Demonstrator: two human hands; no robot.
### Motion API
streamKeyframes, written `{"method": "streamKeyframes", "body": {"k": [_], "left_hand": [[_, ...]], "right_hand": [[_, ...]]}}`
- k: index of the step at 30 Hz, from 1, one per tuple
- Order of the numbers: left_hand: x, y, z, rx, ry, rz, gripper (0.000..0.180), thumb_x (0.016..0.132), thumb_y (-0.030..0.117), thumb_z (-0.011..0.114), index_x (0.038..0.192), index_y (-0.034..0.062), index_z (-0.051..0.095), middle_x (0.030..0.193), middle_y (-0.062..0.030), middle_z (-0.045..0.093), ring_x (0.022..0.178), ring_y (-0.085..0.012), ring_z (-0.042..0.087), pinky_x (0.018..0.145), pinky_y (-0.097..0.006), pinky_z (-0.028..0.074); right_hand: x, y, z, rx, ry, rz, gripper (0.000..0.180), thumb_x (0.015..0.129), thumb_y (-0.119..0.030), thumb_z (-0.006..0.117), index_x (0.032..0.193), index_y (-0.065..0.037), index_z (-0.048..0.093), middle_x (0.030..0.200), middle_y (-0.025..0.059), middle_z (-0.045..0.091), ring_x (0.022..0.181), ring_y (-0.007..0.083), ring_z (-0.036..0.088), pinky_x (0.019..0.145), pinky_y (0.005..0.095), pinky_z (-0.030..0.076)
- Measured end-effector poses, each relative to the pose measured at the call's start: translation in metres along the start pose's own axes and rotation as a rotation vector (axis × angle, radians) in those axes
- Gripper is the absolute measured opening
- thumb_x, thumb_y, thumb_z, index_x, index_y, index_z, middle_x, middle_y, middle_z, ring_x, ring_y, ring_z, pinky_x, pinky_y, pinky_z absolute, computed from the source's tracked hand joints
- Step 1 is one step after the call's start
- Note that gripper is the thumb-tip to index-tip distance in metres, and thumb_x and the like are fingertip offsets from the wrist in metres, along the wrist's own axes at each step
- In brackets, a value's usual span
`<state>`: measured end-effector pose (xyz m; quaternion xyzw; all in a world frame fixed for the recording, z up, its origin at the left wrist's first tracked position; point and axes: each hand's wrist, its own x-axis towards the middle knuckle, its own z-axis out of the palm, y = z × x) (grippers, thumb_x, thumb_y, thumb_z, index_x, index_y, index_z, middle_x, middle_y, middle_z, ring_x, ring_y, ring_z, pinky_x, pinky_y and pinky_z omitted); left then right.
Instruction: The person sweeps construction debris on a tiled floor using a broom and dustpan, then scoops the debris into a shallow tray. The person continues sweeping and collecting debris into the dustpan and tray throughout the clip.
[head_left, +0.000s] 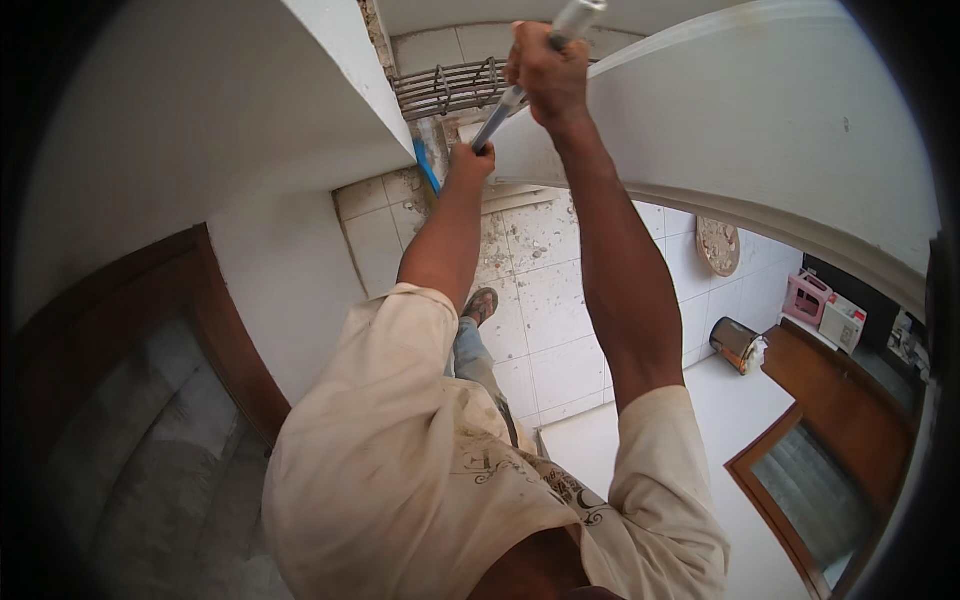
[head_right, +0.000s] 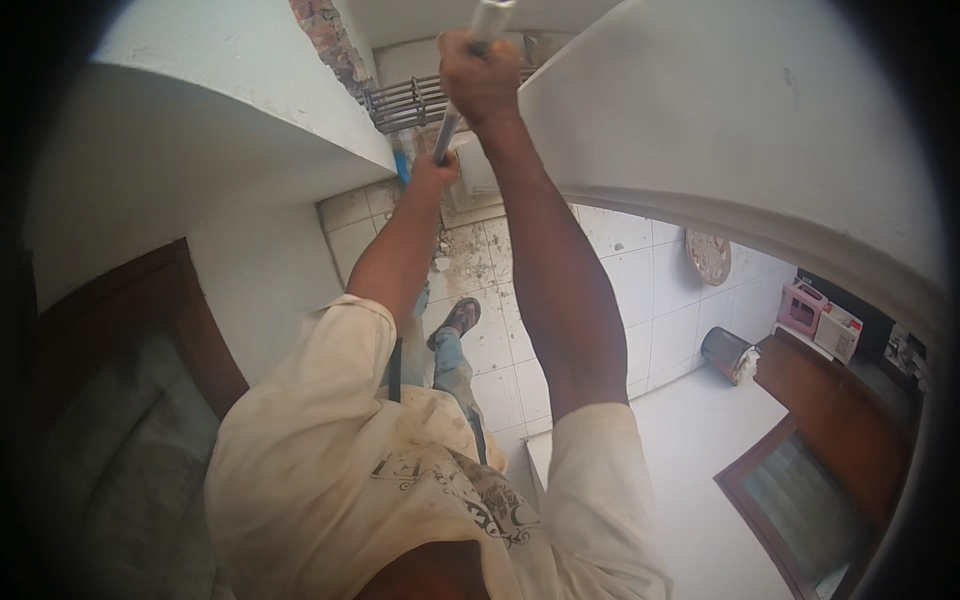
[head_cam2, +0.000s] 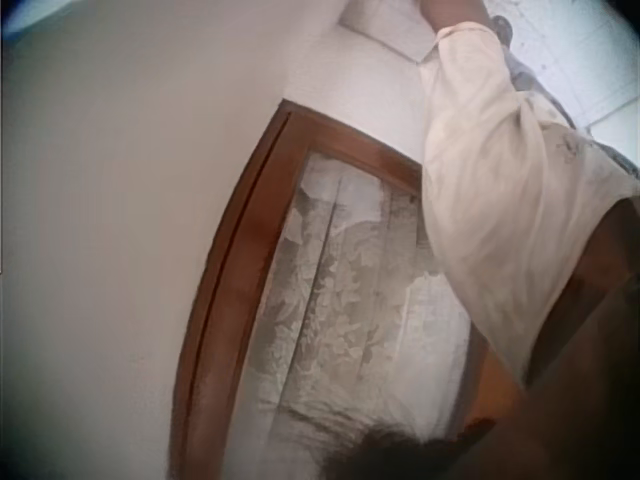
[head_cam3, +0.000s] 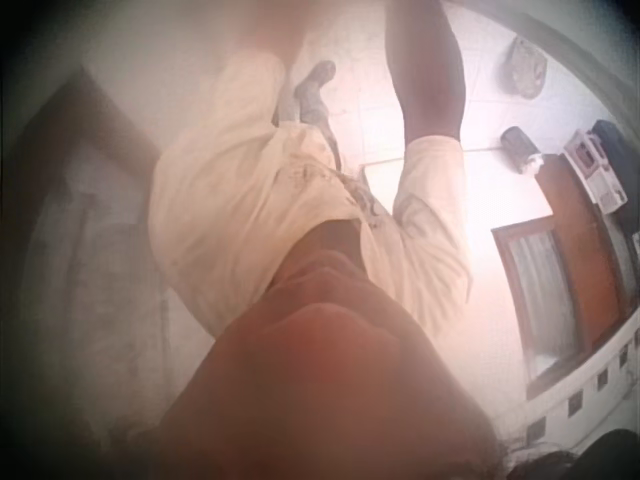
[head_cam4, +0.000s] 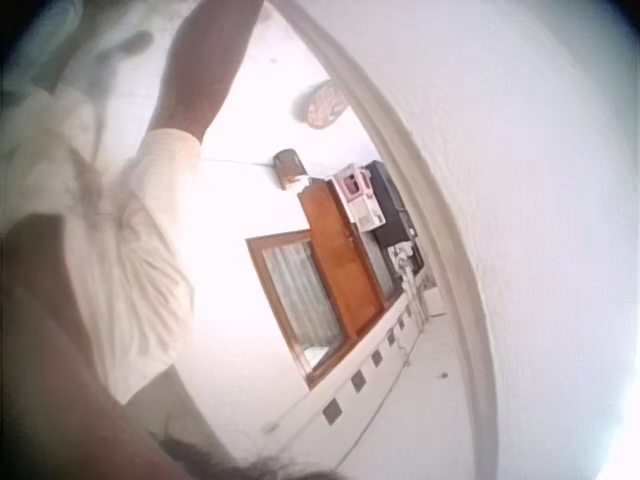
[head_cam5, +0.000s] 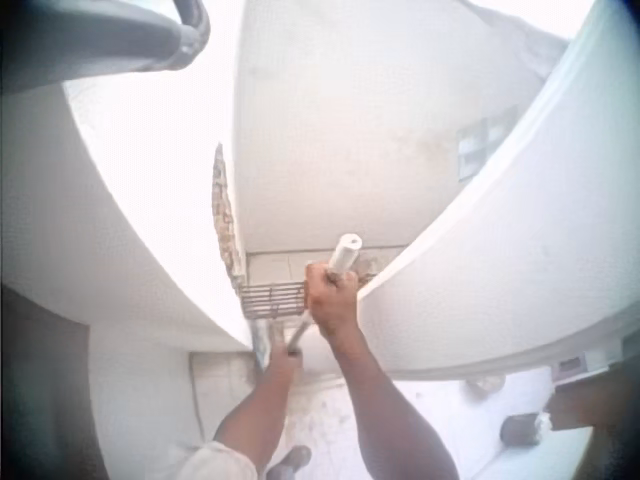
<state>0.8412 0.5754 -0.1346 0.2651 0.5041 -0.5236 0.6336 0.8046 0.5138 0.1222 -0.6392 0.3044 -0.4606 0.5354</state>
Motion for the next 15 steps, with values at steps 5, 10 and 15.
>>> {"method": "streamKeyframes", "body": {"k": [5, 10, 15], "left_hand": [[-0.060, -0.036, -0.064, 0.126, -0.165, -0.043, 0.019, 0.089, 0.011, 0.036, 0.093, -0.0034, 0.047, 0.075, -0.0097, 0.055, 0.058, -0.0184, 0.058, 0.046, -0.025, 0.052], [-0.111, -0.063, -0.051, 0.306, -0.193, -0.108, 0.016, 0.087, 0.009, 0.039, 0.094, 0.0026, 0.050, 0.079, -0.0075, 0.058, 0.062, -0.0169, 0.058, 0.045, -0.025, 0.049], [-0.057, -0.012, 0.000, 0.354, -0.127, -0.009, 0.025, 0.091, 0.028, 0.034, 0.094, 0.0068, 0.047, 0.073, -0.0052, 0.054, 0.055, -0.0167, 0.053, 0.046, -0.026, 0.045]], "right_hand": [[-0.048, -0.061, -0.010, -0.092, -0.015, 0.088, 0.027, 0.085, -0.006, 0.049, 0.060, -0.007, 0.040, 0.049, -0.0024, 0.034, 0.041, 0.0051, 0.031, 0.038, 0.0244, 0.029], [-0.072, -0.138, -0.035, 0.159, 0.276, 0.173, 0.031, 0.084, -0.013, 0.050, 0.054, -0.002, 0.047, 0.047, 0.0017, 0.046, 0.043, 0.0083, 0.044, 0.041, 0.0250, 0.034], [-0.044, -0.082, -0.004, 0.044, 0.384, 0.067, 0.028, 0.083, -0.008, 0.047, 0.057, -0.004, 0.038, 0.048, 0.0012, 0.034, 0.042, 0.0096, 0.035, 0.041, 0.0270, 0.033]]}}
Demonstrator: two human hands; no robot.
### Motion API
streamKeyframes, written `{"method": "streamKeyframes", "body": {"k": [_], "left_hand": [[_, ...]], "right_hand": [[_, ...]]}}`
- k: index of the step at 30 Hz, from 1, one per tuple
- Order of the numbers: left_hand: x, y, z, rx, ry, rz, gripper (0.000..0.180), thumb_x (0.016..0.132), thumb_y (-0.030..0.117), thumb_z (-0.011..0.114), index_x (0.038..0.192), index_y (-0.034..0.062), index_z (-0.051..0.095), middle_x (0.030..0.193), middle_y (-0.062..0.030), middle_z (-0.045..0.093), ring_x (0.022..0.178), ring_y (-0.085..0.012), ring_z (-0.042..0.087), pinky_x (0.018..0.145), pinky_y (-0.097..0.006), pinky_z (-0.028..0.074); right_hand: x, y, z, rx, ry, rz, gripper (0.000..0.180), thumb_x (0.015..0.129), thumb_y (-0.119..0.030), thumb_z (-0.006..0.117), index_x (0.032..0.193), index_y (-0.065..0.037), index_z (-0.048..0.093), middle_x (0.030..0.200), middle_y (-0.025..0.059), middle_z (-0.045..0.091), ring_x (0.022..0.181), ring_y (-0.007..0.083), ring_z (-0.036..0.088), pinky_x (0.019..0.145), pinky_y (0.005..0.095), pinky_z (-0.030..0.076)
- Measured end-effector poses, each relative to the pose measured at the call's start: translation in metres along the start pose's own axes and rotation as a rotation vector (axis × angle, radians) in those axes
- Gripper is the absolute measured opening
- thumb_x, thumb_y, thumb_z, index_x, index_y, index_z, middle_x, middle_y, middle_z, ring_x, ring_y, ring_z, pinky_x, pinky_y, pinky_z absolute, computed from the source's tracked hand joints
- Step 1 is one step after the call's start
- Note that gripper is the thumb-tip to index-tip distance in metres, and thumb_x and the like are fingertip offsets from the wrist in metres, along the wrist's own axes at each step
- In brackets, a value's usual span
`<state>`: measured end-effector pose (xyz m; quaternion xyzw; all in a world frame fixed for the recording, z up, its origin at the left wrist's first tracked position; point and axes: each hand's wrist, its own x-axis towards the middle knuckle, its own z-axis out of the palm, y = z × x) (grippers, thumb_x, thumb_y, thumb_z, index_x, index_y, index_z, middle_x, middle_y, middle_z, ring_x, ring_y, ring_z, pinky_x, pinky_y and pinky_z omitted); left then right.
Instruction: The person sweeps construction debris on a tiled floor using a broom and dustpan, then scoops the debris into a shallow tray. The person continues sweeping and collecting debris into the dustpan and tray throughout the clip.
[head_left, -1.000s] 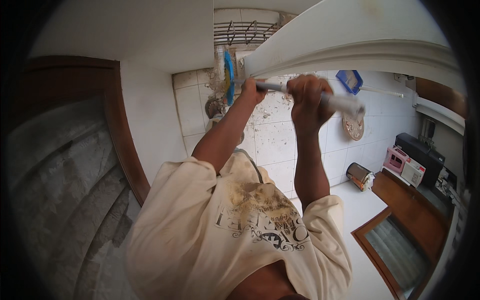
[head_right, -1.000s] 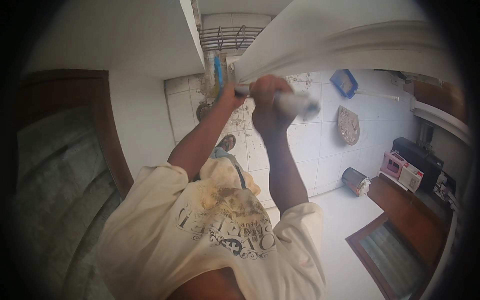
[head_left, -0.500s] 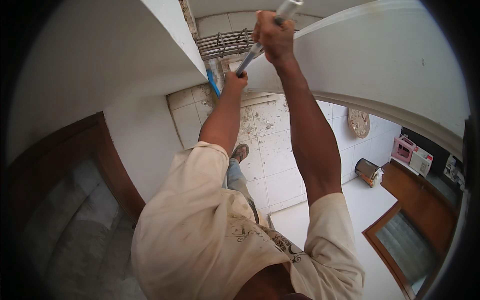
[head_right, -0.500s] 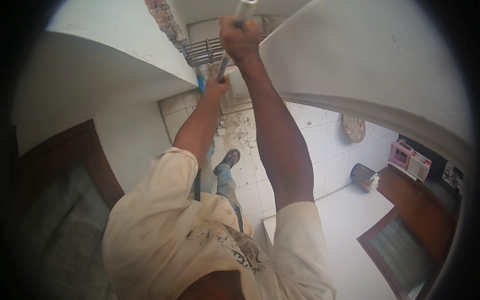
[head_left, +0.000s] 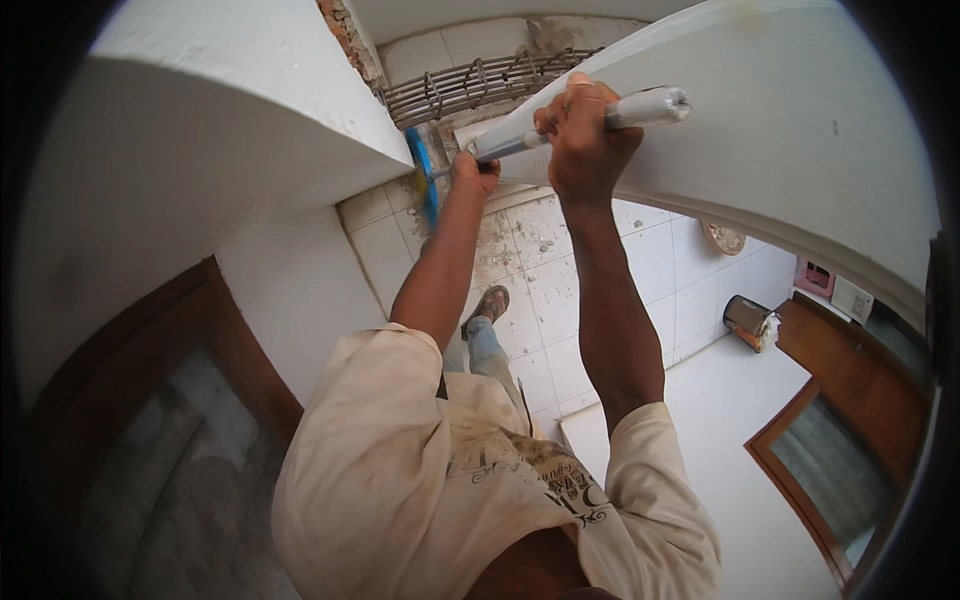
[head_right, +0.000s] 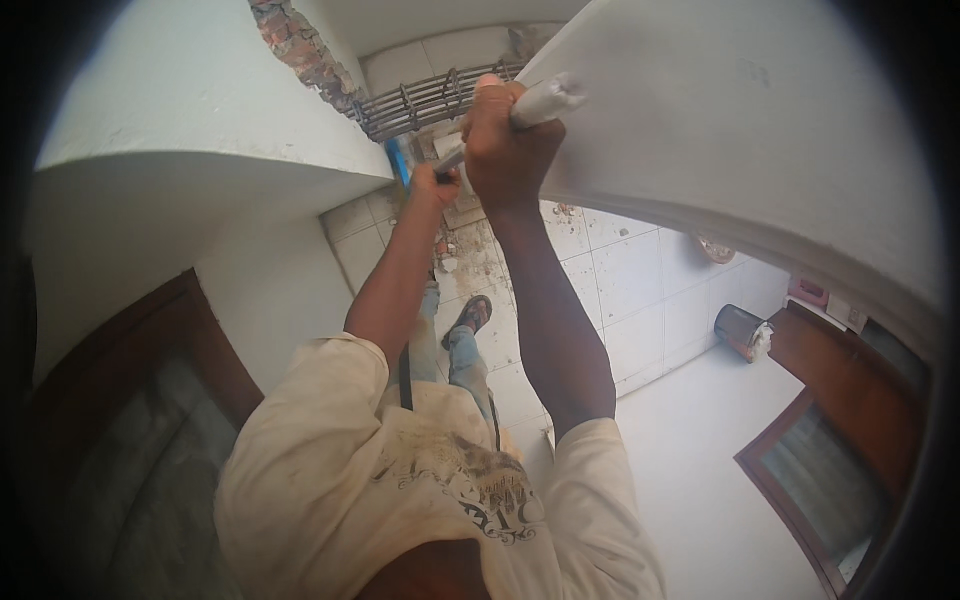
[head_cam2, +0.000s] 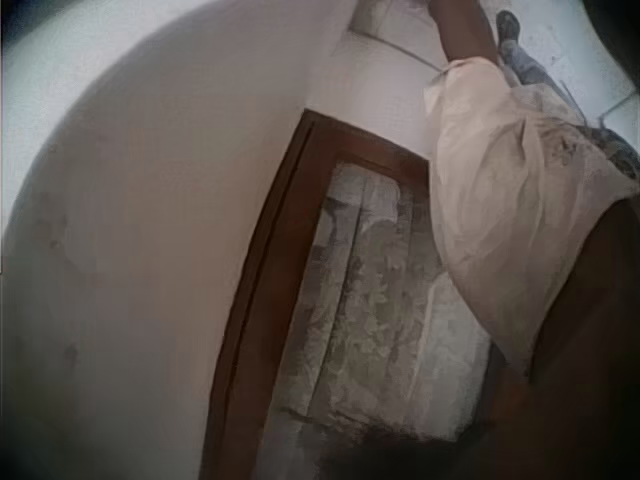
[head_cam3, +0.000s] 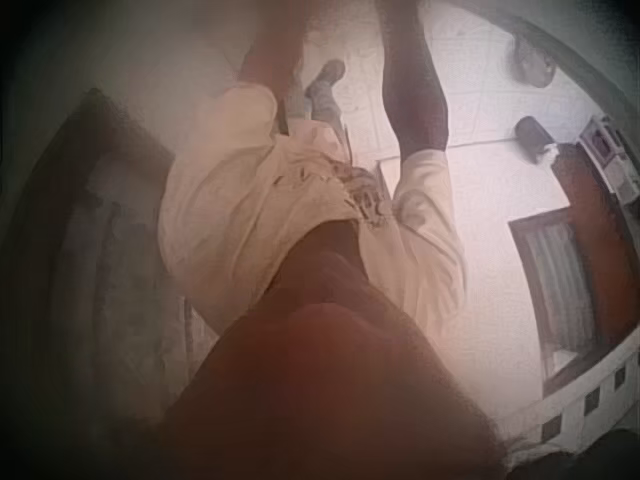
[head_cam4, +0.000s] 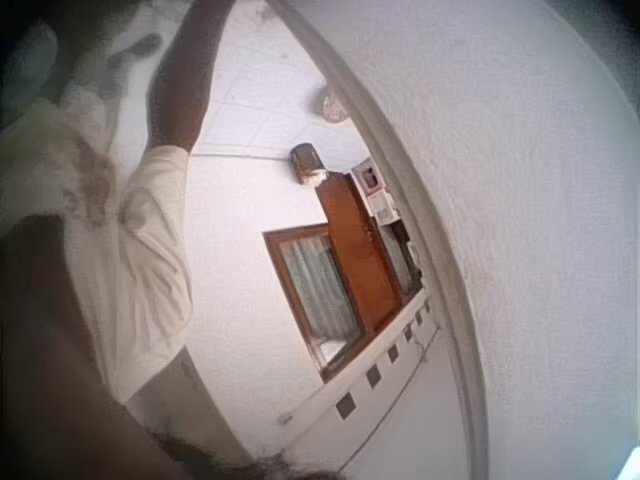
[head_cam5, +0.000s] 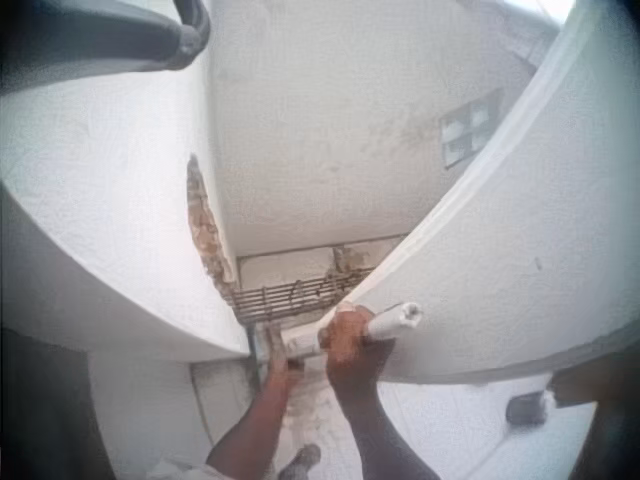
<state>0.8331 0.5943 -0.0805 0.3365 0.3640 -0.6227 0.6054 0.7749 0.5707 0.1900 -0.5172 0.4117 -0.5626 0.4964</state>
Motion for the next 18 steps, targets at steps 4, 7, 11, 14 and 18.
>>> {"method": "streamKeyframes", "body": {"k": [4, 7, 11, 14, 18], "left_hand": [[0.057, 0.021, 0.014, -0.018, -0.104, 0.051, 0.016, 0.083, 0.007, 0.035, 0.087, 0.0010, 0.050, 0.074, -0.0100, 0.053, 0.056, -0.0170, 0.053, 0.043, -0.024, 0.046], [0.070, 0.027, 0.029, -0.123, -0.069, 0.055, 0.016, 0.083, 0.007, 0.035, 0.082, -0.0015, 0.049, 0.067, -0.0094, 0.051, 0.051, -0.0167, 0.052, 0.043, -0.024, 0.047], [0.058, 0.026, 0.025, -0.090, -0.032, 0.057, 0.016, 0.083, 0.007, 0.035, 0.082, -0.0024, 0.048, 0.065, -0.0085, 0.050, 0.049, -0.0157, 0.051, 0.041, -0.023, 0.045], [0.041, 0.003, -0.014, -0.032, 0.181, -0.069, 0.020, 0.086, 0.018, 0.034, 0.087, 0.0032, 0.048, 0.073, -0.0075, 0.050, 0.051, -0.0168, 0.049, 0.039, -0.023, 0.044], [0.015, -0.040, -0.057, 0.050, 0.109, -0.109, 0.015, 0.083, 0.015, 0.037, 0.086, 0.0056, 0.048, 0.072, -0.0054, 0.051, 0.052, -0.0177, 0.050, 0.040, -0.024, 0.044]], "right_hand": [[0.031, 0.037, 0.008, -0.032, -0.205, -0.173, 0.029, 0.084, -0.005, 0.045, 0.056, -0.005, 0.037, 0.050, 0.0018, 0.039, 0.043, 0.0096, 0.038, 0.041, 0.0268, 0.034], [0.064, 0.048, 0.004, -0.116, -0.282, -0.212, 0.028, 0.083, -0.006, 0.046, 0.055, -0.006, 0.040, 0.050, 0.0006, 0.043, 0.044, 0.0083, 0.041, 0.041, 0.0259, 0.036], [0.064, 0.061, 0.004, -0.220, -0.288, -0.277, 0.028, 0.083, -0.007, 0.048, 0.055, -0.006, 0.042, 0.050, -0.0004, 0.045, 0.044, 0.0079, 0.044, 0.042, 0.0258, 0.037], [0.030, 0.053, -0.005, -0.459, -0.275, -0.144, 0.030, 0.084, -0.010, 0.048, 0.055, -0.006, 0.043, 0.048, 0.0000, 0.044, 0.044, 0.0086, 0.045, 0.043, 0.0253, 0.038], [-0.014, 0.008, -0.038, -0.368, -0.193, 0.018, 0.033, 0.085, -0.012, 0.047, 0.053, -0.006, 0.041, 0.047, 0.0008, 0.041, 0.044, 0.0078, 0.042, 0.042, 0.0265, 0.035]]}}
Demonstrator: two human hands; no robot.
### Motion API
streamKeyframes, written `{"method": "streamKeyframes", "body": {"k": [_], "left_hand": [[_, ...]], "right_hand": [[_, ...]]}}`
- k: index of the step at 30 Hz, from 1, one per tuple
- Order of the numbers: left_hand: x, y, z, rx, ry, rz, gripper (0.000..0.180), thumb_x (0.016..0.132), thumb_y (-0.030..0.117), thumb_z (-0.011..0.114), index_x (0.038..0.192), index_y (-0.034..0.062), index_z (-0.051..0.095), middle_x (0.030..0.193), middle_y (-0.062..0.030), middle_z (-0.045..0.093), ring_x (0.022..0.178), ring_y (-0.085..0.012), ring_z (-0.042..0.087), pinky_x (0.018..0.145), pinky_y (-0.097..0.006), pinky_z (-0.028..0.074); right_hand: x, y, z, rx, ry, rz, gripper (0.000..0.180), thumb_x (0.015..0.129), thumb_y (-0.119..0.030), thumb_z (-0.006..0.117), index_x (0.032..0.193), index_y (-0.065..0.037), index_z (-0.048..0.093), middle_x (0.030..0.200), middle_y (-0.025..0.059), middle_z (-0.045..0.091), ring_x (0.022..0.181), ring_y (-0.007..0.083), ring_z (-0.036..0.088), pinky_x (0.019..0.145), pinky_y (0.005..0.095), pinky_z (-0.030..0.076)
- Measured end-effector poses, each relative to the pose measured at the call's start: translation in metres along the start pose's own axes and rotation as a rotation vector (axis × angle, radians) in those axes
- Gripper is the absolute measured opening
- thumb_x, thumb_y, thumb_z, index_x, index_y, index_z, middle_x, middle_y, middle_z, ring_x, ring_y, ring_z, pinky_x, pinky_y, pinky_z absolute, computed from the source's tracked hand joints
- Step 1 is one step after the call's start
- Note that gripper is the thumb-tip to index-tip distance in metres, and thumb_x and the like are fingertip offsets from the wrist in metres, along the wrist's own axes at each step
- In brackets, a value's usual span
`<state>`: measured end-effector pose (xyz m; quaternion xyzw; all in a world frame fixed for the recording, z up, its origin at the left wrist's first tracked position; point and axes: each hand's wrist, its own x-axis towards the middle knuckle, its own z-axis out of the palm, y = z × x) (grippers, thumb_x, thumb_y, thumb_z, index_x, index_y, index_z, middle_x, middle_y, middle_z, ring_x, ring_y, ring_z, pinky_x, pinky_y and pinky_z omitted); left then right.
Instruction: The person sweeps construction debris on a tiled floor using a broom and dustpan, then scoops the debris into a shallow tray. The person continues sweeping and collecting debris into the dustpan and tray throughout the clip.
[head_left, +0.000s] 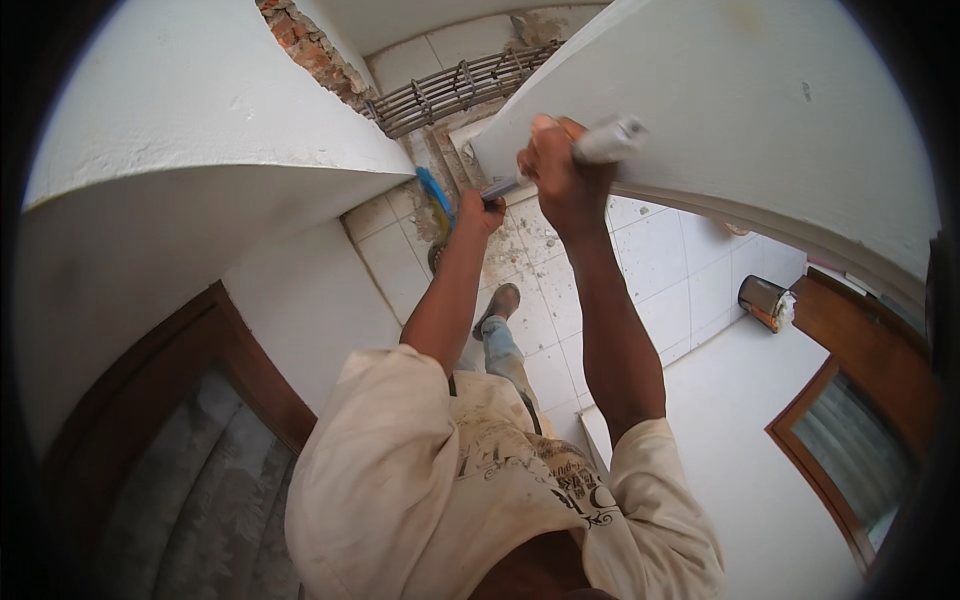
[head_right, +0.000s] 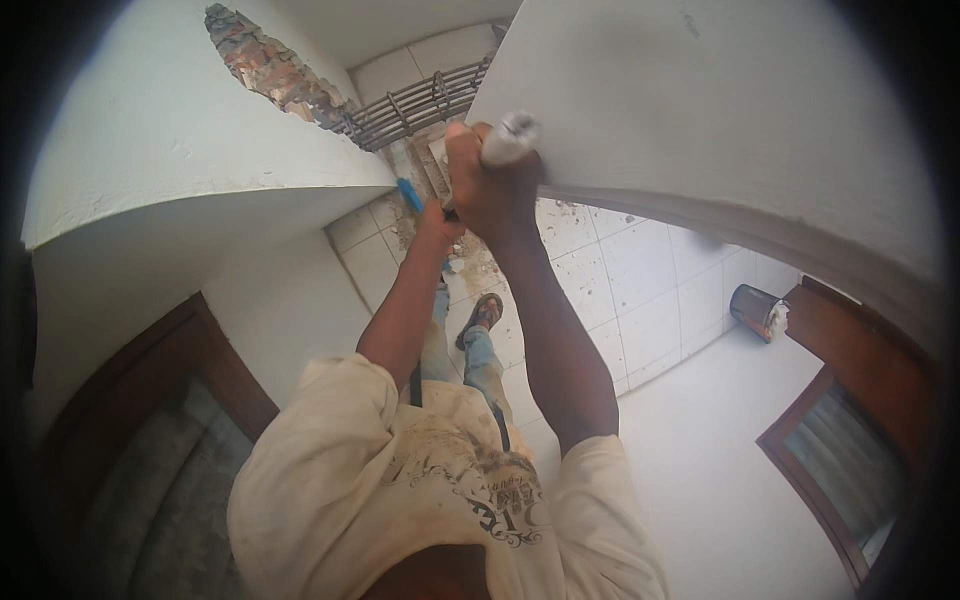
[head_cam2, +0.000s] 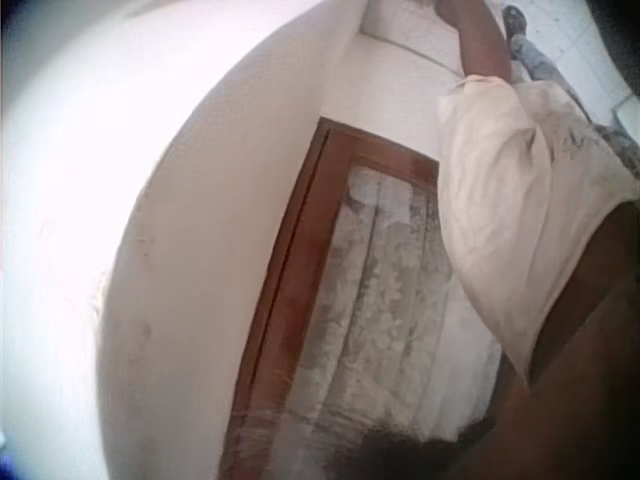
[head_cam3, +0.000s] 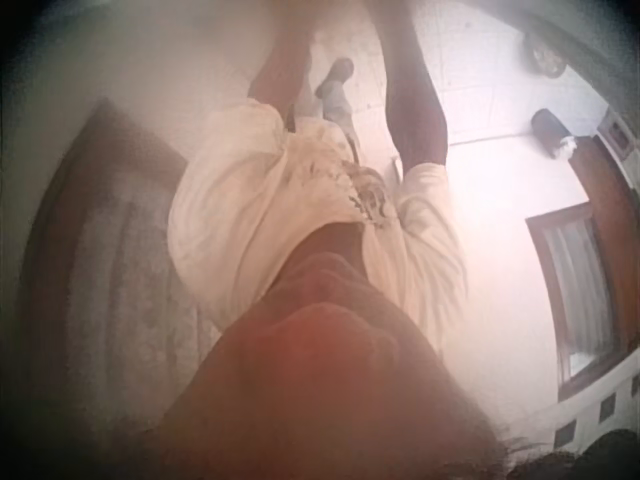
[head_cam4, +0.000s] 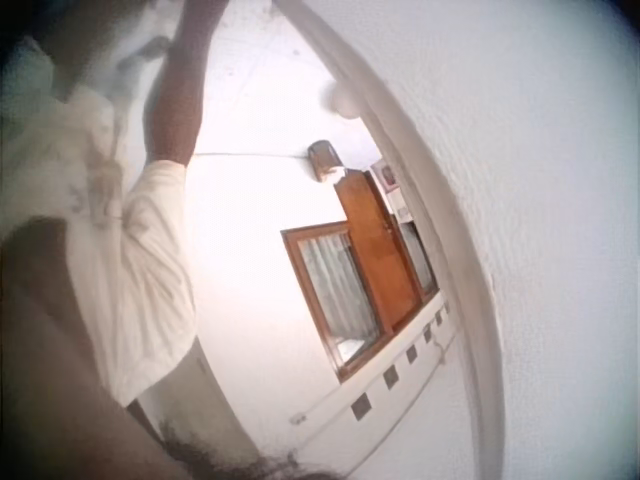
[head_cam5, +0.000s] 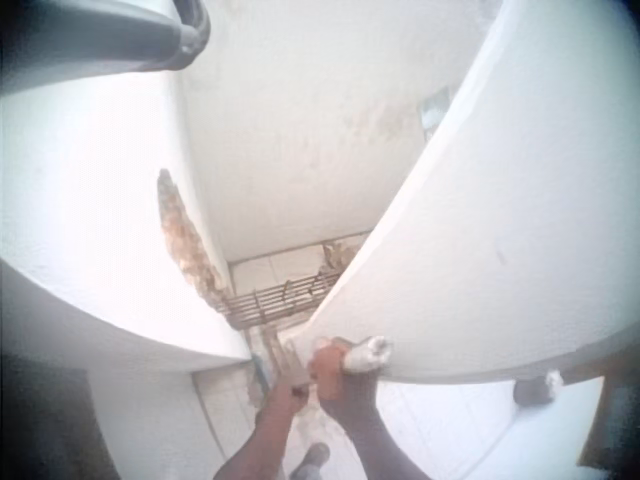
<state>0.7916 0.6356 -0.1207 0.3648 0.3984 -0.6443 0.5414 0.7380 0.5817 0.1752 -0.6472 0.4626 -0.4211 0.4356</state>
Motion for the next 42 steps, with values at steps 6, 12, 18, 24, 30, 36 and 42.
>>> {"method": "streamKeyframes", "body": {"k": [6, 12, 18, 24, 30, 36, 42], "left_hand": [[0.040, 0.056, 0.032, 0.206, -0.224, 0.290, 0.013, 0.084, 0.013, 0.038, 0.087, 0.0047, 0.047, 0.077, -0.0063, 0.052, 0.060, -0.0169, 0.051, 0.044, -0.025, 0.046], [0.137, 0.104, 0.030, -0.109, -0.167, -0.042, 0.017, 0.086, 0.014, 0.037, 0.087, 0.0029, 0.049, 0.068, -0.0071, 0.053, 0.048, -0.0170, 0.050, 0.044, -0.024, 0.046], [0.069, 0.025, 0.005, -0.088, -0.164, 0.014, 0.017, 0.086, 0.015, 0.037, 0.082, 0.0037, 0.051, 0.065, -0.0063, 0.053, 0.053, -0.0174, 0.053, 0.043, -0.026, 0.046], [0.037, 0.046, 0.028, 0.119, -0.237, 0.083, 0.017, 0.087, 0.019, 0.038, 0.080, 0.0065, 0.047, 0.067, -0.0047, 0.051, 0.058, -0.0161, 0.052, 0.046, -0.028, 0.046], [0.083, 0.070, 0.032, 0.143, -0.167, -0.097, 0.017, 0.087, 0.020, 0.037, 0.081, 0.0069, 0.045, 0.068, -0.0040, 0.050, 0.058, -0.0159, 0.052, 0.048, -0.029, 0.046], [0.006, 0.003, -0.028, 0.049, -0.063, -0.183, 0.016, 0.088, 0.021, 0.037, 0.082, 0.0073, 0.044, 0.068, -0.0033, 0.049, 0.058, -0.0157, 0.051, 0.050, -0.030, 0.047], [-0.034, 0.004, -0.016, 0.066, -0.051, -0.156, 0.016, 0.088, 0.022, 0.037, 0.083, 0.0079, 0.042, 0.068, -0.0023, 0.048, 0.059, -0.0154, 0.051, 0.052, -0.030, 0.047]], "right_hand": [[0.019, 0.006, 0.029, 0.109, 0.087, -0.147, 0.033, 0.083, -0.007, 0.047, 0.053, -0.006, 0.036, 0.049, -0.0027, 0.035, 0.045, 0.0060, 0.035, 0.041, 0.0259, 0.032], [0.066, 0.070, 0.083, 0.124, -0.082, -0.169, 0.024, 0.078, -0.009, 0.050, 0.056, -0.003, 0.041, 0.048, 0.0004, 0.040, 0.046, 0.0070, 0.038, 0.043, 0.0274, 0.033], [0.044, -0.011, 0.036, 0.093, -0.103, 0.012, 0.032, 0.083, -0.012, 0.051, 0.054, -0.004, 0.039, 0.048, -0.0046, 0.036, 0.046, 0.0027, 0.033, 0.040, 0.0241, 0.028], [0.026, -0.027, 0.031, -0.280, 0.037, -0.321, 0.026, 0.085, -0.013, 0.051, 0.061, -0.004, 0.043, 0.050, -0.0008, 0.034, 0.045, 0.0072, 0.035, 0.040, 0.0268, 0.031], [0.025, 0.027, 0.075, 0.072, 0.171, 0.014, 0.018, 0.074, -0.013, 0.061, 0.064, 0.000, 0.053, 0.053, 0.0069, 0.054, 0.051, 0.0089, 0.053, 0.048, 0.0283, 0.044], [-0.007, -0.037, 0.032, -0.137, 0.013, 0.322, 0.033, 0.086, -0.019, 0.050, 0.058, -0.003, 0.042, 0.052, -0.0023, 0.040, 0.050, 0.0046, 0.035, 0.043, 0.0251, 0.031], [-0.038, -0.100, -0.006, 0.101, 0.061, 0.249, 0.033, 0.089, -0.019, 0.045, 0.060, -0.003, 0.043, 0.053, 0.0013, 0.040, 0.048, 0.0077, 0.032, 0.046, 0.0257, 0.033]]}}
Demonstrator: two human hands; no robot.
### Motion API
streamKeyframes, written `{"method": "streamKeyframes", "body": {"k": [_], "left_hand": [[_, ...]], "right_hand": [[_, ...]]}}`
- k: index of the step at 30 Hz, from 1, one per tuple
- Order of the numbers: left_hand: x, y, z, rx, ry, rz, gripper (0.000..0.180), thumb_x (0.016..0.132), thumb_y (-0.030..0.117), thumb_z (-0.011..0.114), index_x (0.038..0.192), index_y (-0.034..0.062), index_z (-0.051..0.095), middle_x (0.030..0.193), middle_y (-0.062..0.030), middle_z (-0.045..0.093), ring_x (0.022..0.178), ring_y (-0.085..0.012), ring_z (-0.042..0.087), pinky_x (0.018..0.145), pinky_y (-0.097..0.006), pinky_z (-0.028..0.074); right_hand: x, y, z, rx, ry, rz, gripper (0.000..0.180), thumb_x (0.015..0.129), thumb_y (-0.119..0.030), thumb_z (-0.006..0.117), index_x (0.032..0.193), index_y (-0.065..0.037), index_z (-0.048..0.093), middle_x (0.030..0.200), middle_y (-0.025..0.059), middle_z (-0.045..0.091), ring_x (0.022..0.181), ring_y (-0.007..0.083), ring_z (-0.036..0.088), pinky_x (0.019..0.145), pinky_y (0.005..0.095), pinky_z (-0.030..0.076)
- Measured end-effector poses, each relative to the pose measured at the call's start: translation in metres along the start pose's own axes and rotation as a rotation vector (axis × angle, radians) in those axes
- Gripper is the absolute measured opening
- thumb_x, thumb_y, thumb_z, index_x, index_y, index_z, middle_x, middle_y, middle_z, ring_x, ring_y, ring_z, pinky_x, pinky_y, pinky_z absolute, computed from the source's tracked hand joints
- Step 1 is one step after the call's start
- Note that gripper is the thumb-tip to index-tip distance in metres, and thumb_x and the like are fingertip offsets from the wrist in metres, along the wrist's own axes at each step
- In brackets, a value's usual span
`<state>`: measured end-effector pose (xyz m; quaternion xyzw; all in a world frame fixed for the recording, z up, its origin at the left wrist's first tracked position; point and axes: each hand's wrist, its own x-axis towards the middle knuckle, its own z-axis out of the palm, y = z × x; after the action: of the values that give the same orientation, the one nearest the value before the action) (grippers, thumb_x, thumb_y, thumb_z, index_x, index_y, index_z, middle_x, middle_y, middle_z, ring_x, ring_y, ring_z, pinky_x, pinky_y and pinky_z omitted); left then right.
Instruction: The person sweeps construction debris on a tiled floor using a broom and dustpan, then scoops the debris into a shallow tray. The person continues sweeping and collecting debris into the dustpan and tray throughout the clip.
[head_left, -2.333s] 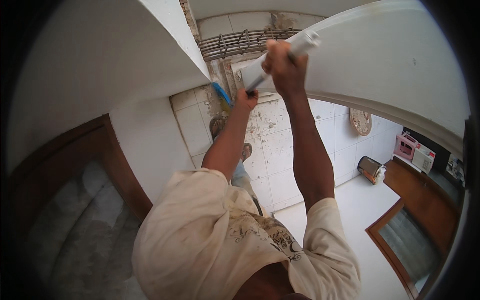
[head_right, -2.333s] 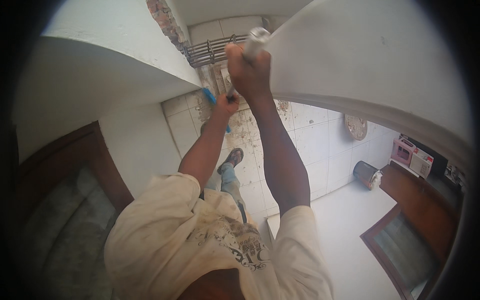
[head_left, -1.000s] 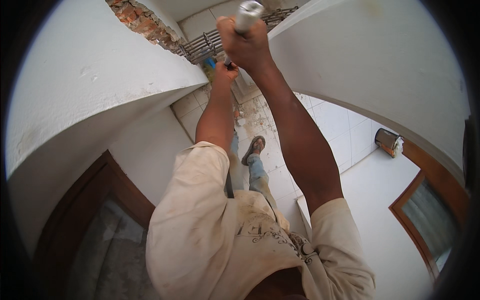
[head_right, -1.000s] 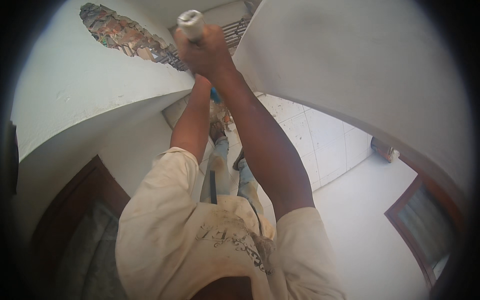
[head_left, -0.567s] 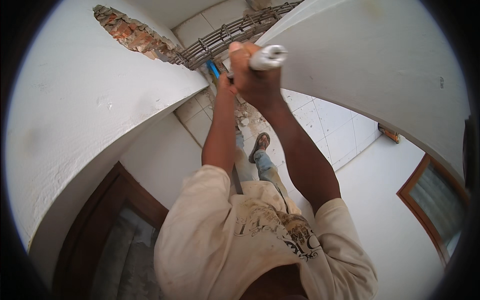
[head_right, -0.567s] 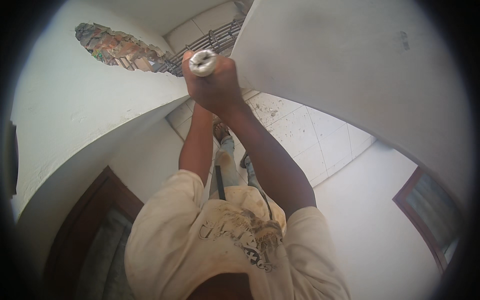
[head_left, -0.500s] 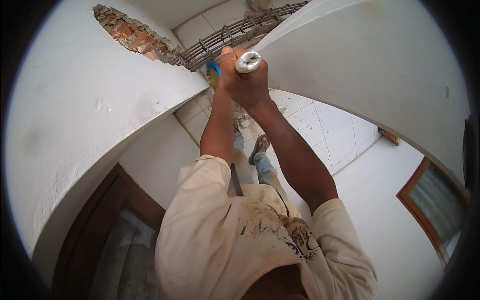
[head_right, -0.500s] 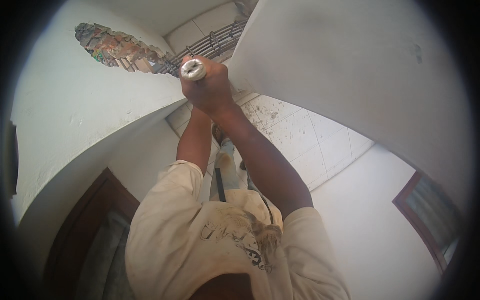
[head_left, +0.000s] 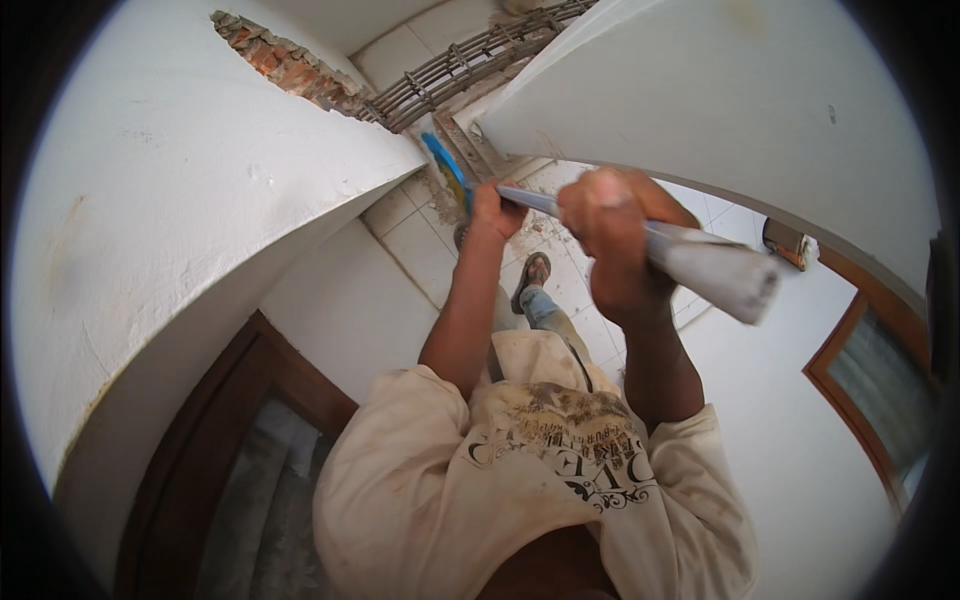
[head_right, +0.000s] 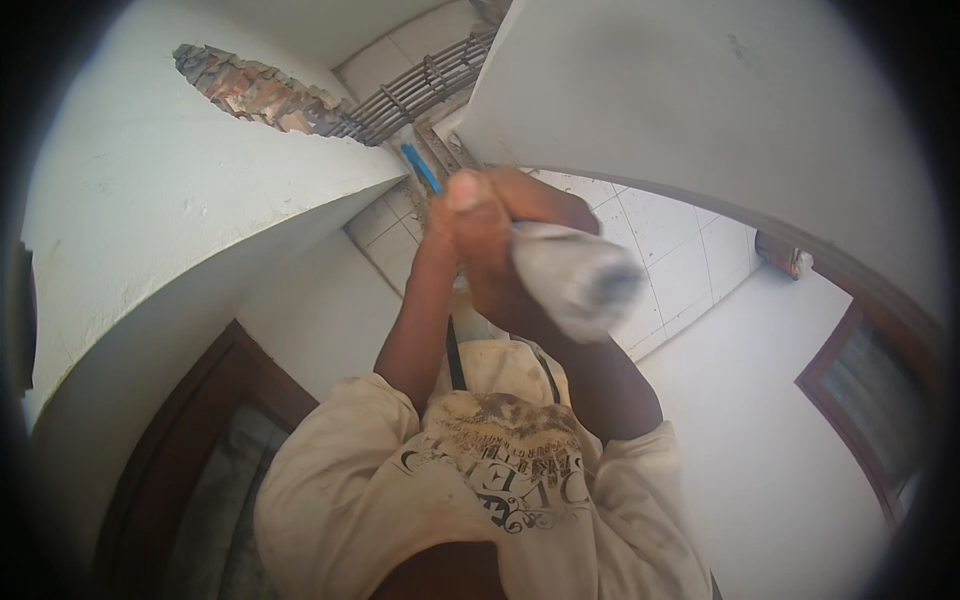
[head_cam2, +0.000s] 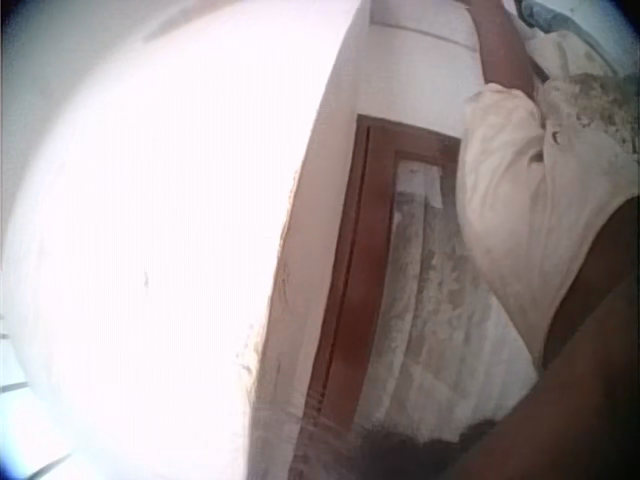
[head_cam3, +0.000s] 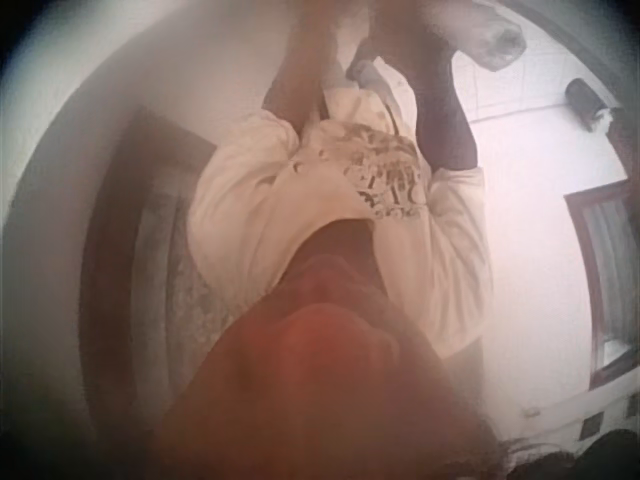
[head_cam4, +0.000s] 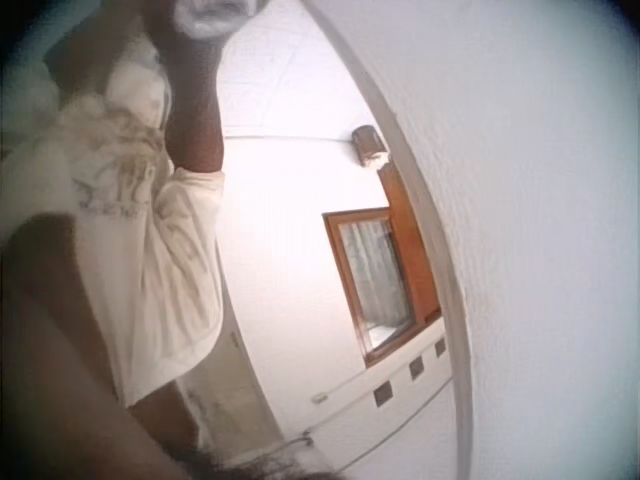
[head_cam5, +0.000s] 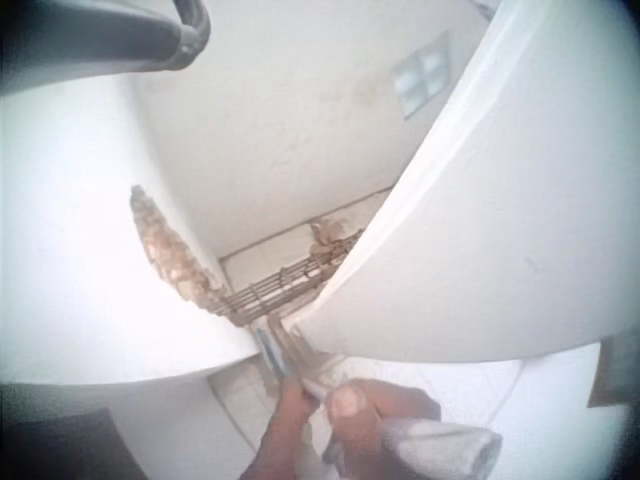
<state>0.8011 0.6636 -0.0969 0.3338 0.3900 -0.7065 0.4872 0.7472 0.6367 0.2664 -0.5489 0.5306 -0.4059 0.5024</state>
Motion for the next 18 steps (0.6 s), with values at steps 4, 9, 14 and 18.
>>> {"method": "streamKeyframes", "body": {"k": [4, 9, 14, 18], "left_hand": [[0.032, 0.043, 0.029, 0.201, 0.086, 0.002, 0.014, 0.088, 0.021, 0.037, 0.084, 0.0085, 0.042, 0.069, -0.0035, 0.047, 0.062, -0.0156, 0.050, 0.055, -0.032, 0.046], [0.056, 0.026, 0.002, 0.210, 0.001, -0.079, 0.015, 0.088, 0.022, 0.039, 0.086, 0.0075, 0.041, 0.069, -0.0055, 0.045, 0.059, -0.0163, 0.047, 0.055, -0.031, 0.045], [0.020, -0.038, -0.037, 0.063, 0.093, -0.145, 0.016, 0.088, 0.023, 0.039, 0.087, 0.0070, 0.040, 0.068, -0.0061, 0.045, 0.058, -0.0166, 0.046, 0.055, -0.031, 0.045], [-0.036, -0.065, -0.031, 0.096, 0.134, -0.149, 0.016, 0.088, 0.023, 0.040, 0.088, 0.0065, 0.039, 0.068, -0.0063, 0.044, 0.058, -0.0166, 0.045, 0.055, -0.030, 0.044]], "right_hand": [[0.019, 0.038, 0.042, -0.106, 0.112, -0.159, 0.035, 0.089, -0.021, 0.048, 0.059, -0.002, 0.043, 0.051, 0.0007, 0.038, 0.048, 0.0082, 0.032, 0.044, 0.0261, 0.031], [0.003, 0.064, 0.036, -0.135, 0.187, -0.101, 0.038, 0.086, -0.022, 0.053, 0.056, -0.003, 0.042, 0.047, 0.0024, 0.036, 0.045, 0.0084, 0.031, 0.041, 0.0273, 0.031], [-0.036, 0.028, 0.008, -0.257, 0.013, 0.133, 0.039, 0.089, -0.028, 0.047, 0.059, -0.003, 0.044, 0.052, 0.0007, 0.039, 0.050, 0.0079, 0.033, 0.044, 0.0270, 0.030], [-0.059, -0.009, -0.012, -0.258, -0.019, -0.054, 0.037, 0.088, -0.025, 0.045, 0.060, -0.001, 0.045, 0.053, 0.0016, 0.043, 0.050, 0.0097, 0.037, 0.045, 0.0256, 0.033]]}}
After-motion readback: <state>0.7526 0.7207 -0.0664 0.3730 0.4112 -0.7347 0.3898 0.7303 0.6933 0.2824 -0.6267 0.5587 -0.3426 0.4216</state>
